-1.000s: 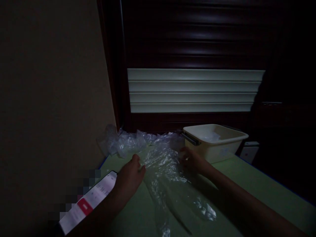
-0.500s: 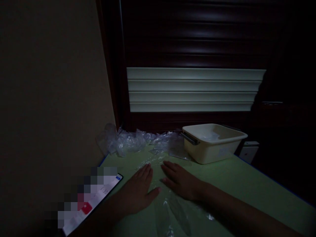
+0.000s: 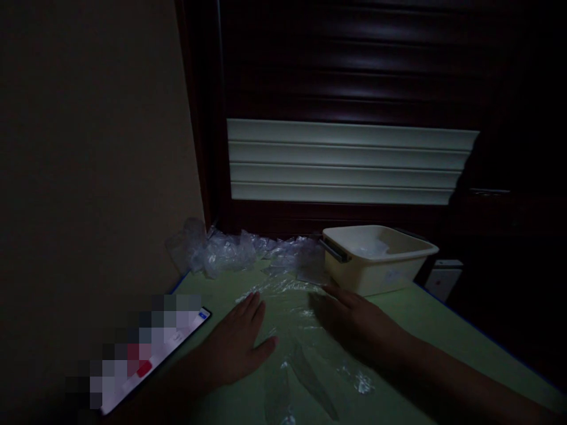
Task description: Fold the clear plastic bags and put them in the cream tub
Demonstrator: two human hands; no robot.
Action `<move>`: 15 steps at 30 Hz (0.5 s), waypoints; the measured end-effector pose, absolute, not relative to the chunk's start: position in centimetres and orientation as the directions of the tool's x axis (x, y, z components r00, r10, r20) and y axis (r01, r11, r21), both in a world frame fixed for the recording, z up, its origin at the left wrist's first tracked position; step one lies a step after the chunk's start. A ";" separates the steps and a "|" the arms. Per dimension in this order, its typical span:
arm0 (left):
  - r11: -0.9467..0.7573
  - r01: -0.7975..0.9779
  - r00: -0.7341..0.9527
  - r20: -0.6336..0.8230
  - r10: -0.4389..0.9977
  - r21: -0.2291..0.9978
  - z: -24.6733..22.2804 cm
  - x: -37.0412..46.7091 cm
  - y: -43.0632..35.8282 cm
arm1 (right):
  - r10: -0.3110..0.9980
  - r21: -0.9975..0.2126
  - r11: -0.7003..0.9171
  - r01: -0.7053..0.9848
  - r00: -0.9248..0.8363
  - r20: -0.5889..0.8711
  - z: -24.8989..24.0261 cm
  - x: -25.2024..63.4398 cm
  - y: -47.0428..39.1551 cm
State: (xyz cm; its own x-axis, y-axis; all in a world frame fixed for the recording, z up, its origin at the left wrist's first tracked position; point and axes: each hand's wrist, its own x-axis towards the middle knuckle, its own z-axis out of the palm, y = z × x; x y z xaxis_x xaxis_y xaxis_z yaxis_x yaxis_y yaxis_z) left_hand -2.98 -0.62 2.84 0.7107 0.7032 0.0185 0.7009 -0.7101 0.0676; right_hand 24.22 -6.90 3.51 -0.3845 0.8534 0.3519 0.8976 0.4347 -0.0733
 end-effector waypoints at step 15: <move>-0.711 0.702 0.700 0.154 0.698 0.028 2.3 -3.3 -1.5 | 0.355 0.076 0.888 0.454 -0.780 0.516 1.0 17.6 -7.0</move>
State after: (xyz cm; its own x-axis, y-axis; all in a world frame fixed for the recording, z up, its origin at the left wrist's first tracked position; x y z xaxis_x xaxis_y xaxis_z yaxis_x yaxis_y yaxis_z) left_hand -3.28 -1.48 2.25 0.6999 0.6975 0.1535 0.7025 -0.7111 0.0284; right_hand 17.59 -6.99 1.05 -0.7800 0.3547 0.5156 0.4538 0.8879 0.0756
